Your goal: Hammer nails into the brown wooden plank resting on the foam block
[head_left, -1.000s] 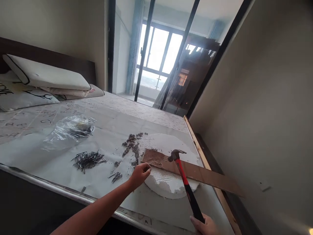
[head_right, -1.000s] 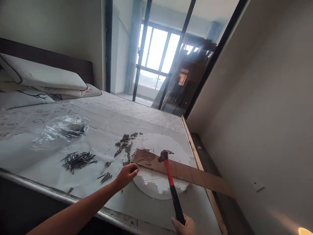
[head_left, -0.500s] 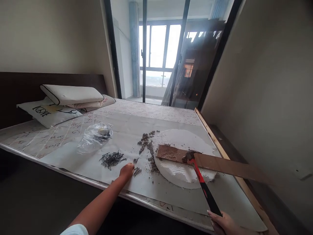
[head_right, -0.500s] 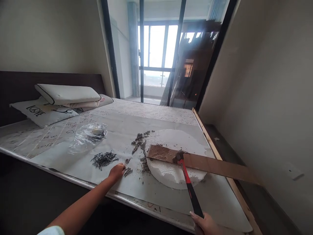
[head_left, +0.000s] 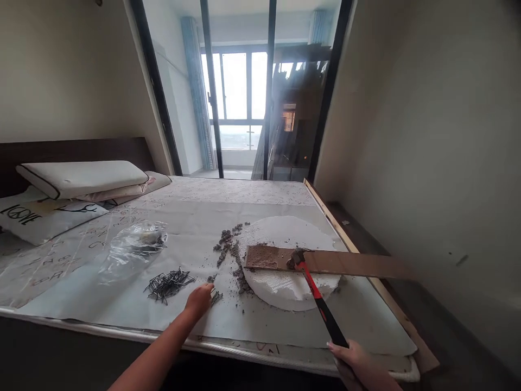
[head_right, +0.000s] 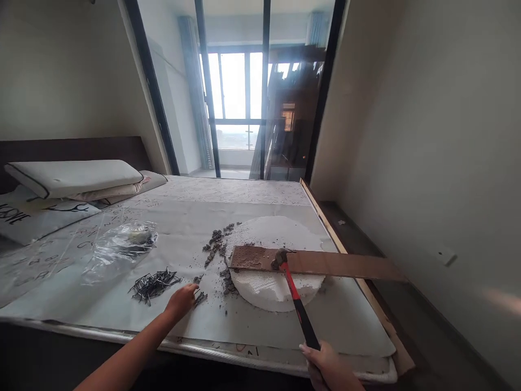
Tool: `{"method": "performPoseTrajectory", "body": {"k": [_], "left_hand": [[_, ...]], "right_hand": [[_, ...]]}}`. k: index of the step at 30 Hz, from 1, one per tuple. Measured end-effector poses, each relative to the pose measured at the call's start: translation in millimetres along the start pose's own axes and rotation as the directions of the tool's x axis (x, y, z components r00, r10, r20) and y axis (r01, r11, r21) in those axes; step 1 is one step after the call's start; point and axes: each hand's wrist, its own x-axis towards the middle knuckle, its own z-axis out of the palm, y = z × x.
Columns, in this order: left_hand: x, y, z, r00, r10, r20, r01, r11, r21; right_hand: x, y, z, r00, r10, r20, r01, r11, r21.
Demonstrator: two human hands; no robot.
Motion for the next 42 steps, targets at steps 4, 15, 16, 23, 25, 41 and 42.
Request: {"method": "performPoseTrajectory", "body": {"k": [4,15,16,23,25,41,42], "left_hand": [[13,2,-24.1,0.996,0.041,-0.085,-0.048,0.996,-0.080],[44,105,-77.5,0.987,0.132,-0.090,-0.154,0.647,-0.747],[49,120,-78.4,0.988,0.138,-0.073,-0.143,0.613,-0.777],[84,203,-75.2,0.994,0.107,0.012,-0.041,0.482,-0.875],[93,218,-69.6,0.997,0.073,-0.001,-0.039,0.509,-0.860],[130,242,-37.1,0.980,0.124,-0.158,-0.199,0.698,-0.688],[131,243,-35.9,0.969,0.143,-0.200,-0.239,0.737,-0.633]], "right_hand": [[6,2,4,0.999,-0.013,-0.029,0.015,0.997,0.077],[5,-28,10,0.979,-0.205,-0.011,0.201,0.949,0.243],[5,-39,8,0.976,-0.218,0.010,0.209,0.947,0.246],[22,-67,-8,0.967,-0.253,0.027,0.237,0.935,0.265],[27,-57,-12,0.969,-0.247,0.007,0.234,0.928,0.291],[57,-2,-38,0.986,-0.164,0.037,0.140,0.924,0.356],[57,-2,-39,0.986,-0.160,0.041,0.136,0.928,0.347]]}}
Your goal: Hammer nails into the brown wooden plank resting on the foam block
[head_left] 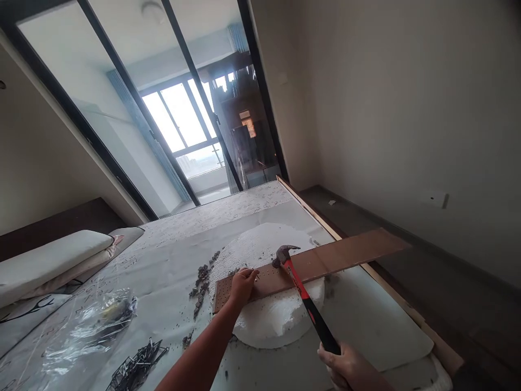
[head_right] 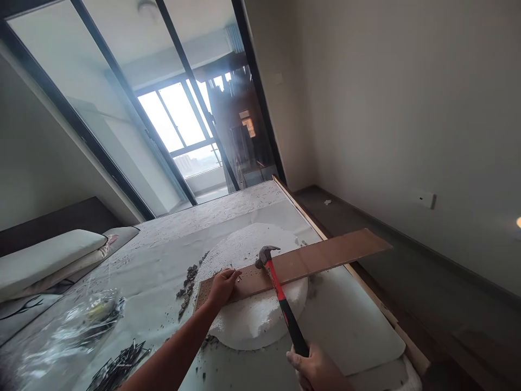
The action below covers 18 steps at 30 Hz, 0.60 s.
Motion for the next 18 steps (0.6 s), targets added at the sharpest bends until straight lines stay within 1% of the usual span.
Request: {"method": "performPoseTrajectory", "body": {"k": [1,3,6,10,14,18], "left_hand": [[0,-1,1.2,1.000,0.031,-0.008,-0.030,0.998,0.047],[1,-2,3.3,0.999,0.048,-0.003,-0.047,0.995,0.088],[1,-6,6.2,0.999,0.026,-0.021,-0.024,0.996,0.089],[0,-8,11.3,0.997,0.028,-0.073,-0.021,0.995,0.094],[0,-10,15.9,0.996,0.047,-0.075,-0.038,0.992,0.121],[1,-13,17.6,0.994,0.049,-0.096,-0.034,0.987,0.159]], "right_hand": [[0,0,-1,1.000,0.008,0.004,-0.008,1.000,-0.004],[0,-1,-3,1.000,0.027,0.005,-0.027,1.000,0.001],[3,2,-6,0.999,0.038,0.005,-0.038,0.999,-0.016],[9,4,-7,1.000,0.022,-0.014,-0.023,0.998,-0.060],[2,-2,-6,0.999,0.034,-0.037,-0.036,0.997,-0.070],[-5,-6,-5,0.998,0.043,-0.035,-0.046,0.996,-0.078]]}}
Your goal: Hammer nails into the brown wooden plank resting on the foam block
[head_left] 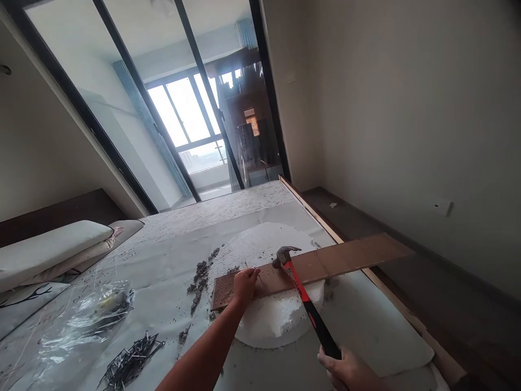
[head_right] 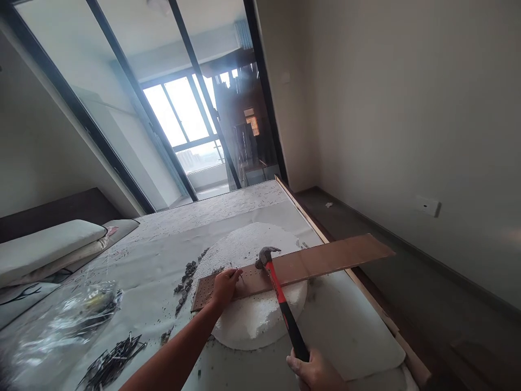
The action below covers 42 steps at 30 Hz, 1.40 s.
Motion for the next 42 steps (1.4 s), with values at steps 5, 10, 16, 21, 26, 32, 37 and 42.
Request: {"method": "performPoseTrajectory", "body": {"k": [5,10,16,21,26,32,37,42], "left_hand": [[-2,4,-1.2,1.000,0.011,-0.006,-0.010,1.000,0.026],[-4,5,-1.2,1.000,0.016,-0.017,-0.016,0.999,0.035],[-5,3,0.4,0.999,-0.002,-0.039,0.002,1.000,0.025],[-8,7,-1.4,0.999,0.033,-0.031,-0.031,0.998,0.047],[-9,7,2.7,0.995,0.094,-0.044,-0.090,0.992,0.087],[-8,-1,10.4,0.992,0.119,-0.029,-0.115,0.985,0.126],[-10,-3,12.9,0.991,0.131,0.001,-0.130,0.982,0.135],[-13,-1,10.9,0.994,0.099,0.048,-0.105,0.980,0.167]], "right_hand": [[2,2,0,1.000,0.008,-0.019,-0.008,1.000,0.004],[1,1,1,0.999,-0.030,0.016,0.029,0.999,0.015],[-1,-1,-1,1.000,0.011,0.004,-0.011,1.000,-0.011],[0,2,-3,0.999,0.026,-0.021,-0.026,1.000,-0.012],[0,5,-2,1.000,0.021,-0.013,-0.022,1.000,-0.010],[0,8,-5,0.999,0.034,0.040,-0.035,0.999,0.016],[-5,6,-5,0.998,0.060,-0.008,-0.061,0.998,-0.029],[-12,-14,1,0.999,0.029,-0.036,-0.034,0.992,-0.121]]}}
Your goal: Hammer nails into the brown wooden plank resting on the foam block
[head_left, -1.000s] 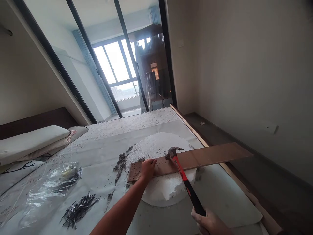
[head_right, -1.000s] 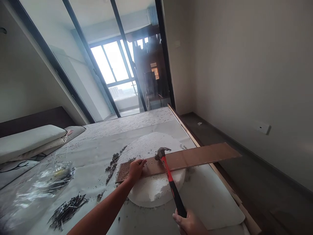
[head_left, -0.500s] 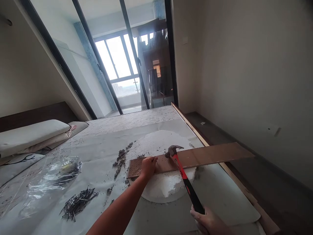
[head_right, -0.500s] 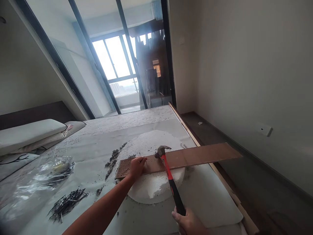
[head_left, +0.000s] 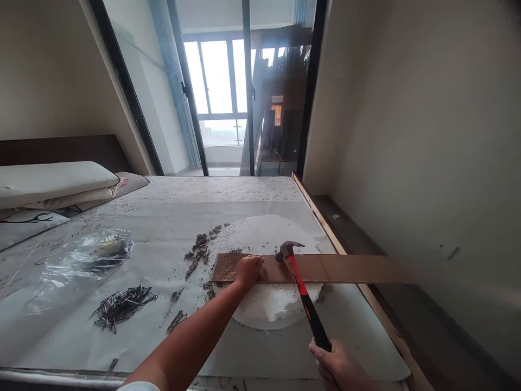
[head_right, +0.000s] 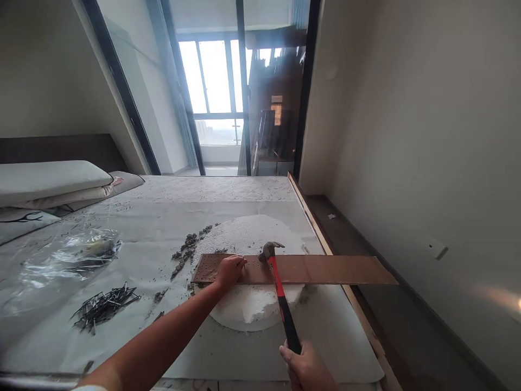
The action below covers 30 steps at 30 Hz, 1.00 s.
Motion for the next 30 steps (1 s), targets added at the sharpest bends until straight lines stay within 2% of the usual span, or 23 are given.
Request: {"method": "performPoseTrajectory", "body": {"k": [7,10,13,15,17,20,22,27,30], "left_hand": [[-3,-1,-0.8,0.999,-0.043,0.024,0.045,0.995,-0.085],[-4,0,-2.6,0.999,-0.047,0.016,0.048,0.995,-0.090],[-6,0,-5.1,0.999,-0.049,0.019,0.050,0.994,-0.098],[-7,0,-6.1,0.998,-0.062,0.029,0.064,0.992,-0.109],[-9,-1,-6.4,0.997,-0.068,0.032,0.072,0.989,-0.126],[-10,-1,-5.9,0.997,-0.062,0.036,0.067,0.988,-0.142],[-10,-2,-5.0,0.997,-0.062,0.045,0.067,0.991,-0.119],[-9,-2,-0.2,0.995,-0.079,0.062,0.086,0.990,-0.113],[-9,-3,1.2,0.997,-0.056,0.057,0.063,0.990,-0.125]], "right_hand": [[-41,-80,8,1.000,-0.027,0.000,0.026,0.949,-0.316],[-45,-98,22,0.999,-0.018,-0.046,-0.002,0.907,-0.421],[-39,-100,36,0.999,0.027,-0.035,-0.040,0.876,-0.481],[-35,-99,41,0.999,0.049,-0.012,-0.049,0.888,-0.457],[-34,-98,44,1.000,0.016,-0.015,-0.020,0.913,-0.407],[-34,-97,45,0.995,-0.057,-0.084,0.019,0.917,-0.399],[-33,-94,44,0.992,-0.029,-0.121,-0.025,0.905,-0.424],[-37,-96,45,0.994,0.041,-0.098,-0.084,0.863,-0.498],[-42,-101,50,0.983,0.053,-0.177,-0.132,0.871,-0.474]]}}
